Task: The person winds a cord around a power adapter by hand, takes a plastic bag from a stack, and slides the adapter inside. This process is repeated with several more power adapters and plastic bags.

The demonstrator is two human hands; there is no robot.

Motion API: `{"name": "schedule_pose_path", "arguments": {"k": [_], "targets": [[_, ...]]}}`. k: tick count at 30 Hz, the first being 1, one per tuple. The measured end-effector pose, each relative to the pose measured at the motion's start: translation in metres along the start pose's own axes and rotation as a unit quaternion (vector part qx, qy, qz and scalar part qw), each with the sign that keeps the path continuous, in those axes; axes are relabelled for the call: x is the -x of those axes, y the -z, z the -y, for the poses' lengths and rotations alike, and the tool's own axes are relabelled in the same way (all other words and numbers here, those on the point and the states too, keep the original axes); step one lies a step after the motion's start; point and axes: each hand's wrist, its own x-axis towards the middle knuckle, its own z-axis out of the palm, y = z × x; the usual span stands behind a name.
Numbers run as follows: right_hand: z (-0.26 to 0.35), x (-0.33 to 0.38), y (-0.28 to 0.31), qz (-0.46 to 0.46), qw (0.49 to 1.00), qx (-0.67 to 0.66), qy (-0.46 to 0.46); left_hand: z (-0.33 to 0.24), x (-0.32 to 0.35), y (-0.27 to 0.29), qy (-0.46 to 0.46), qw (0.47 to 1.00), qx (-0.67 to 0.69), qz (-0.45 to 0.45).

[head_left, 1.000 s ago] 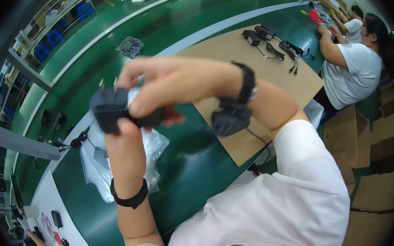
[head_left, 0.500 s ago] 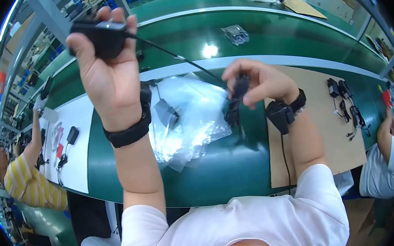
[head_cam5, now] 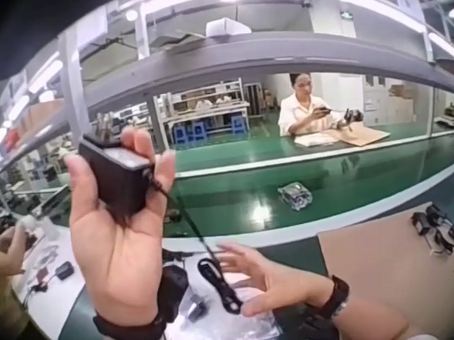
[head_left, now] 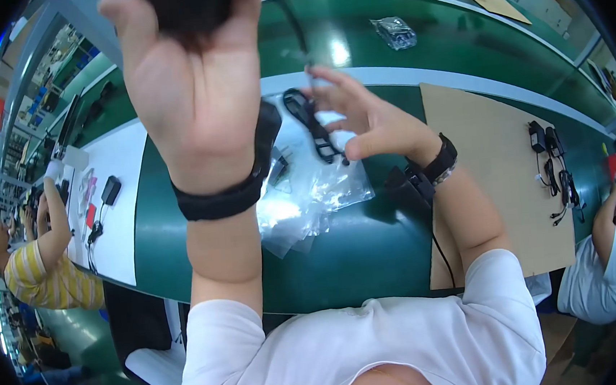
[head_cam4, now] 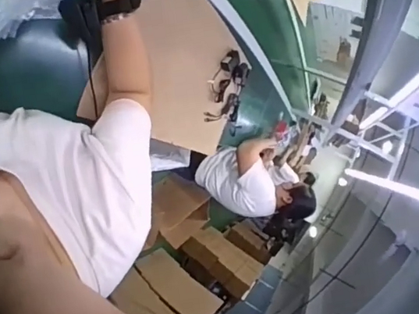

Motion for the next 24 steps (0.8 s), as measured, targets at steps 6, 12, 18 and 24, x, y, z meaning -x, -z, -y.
{"name": "schedule_pose_path", "arguments": {"k": [6,12,18,24], "targets": [[0.021,-0.01,-0.002,-0.135,0.99,-0.047,-0.013,-0.022,-0.007,-0.004,-0.01,0.993,-0.119,0.021],[0.026,-0.007,0.019,-0.197,0.972,0.061,0.11,0.038,0.052,0.03,0.089,0.859,-0.409,-0.294],[0.025,-0.005,-0.002,-0.163,0.965,0.155,0.133,0.06,0.059,0.039,0.068,0.848,-0.448,-0.273],[0.015,-0.011,-0.005,-0.192,0.946,0.209,0.154,0.058,0.063,0.042,0.1,0.847,-0.447,-0.269]]}}
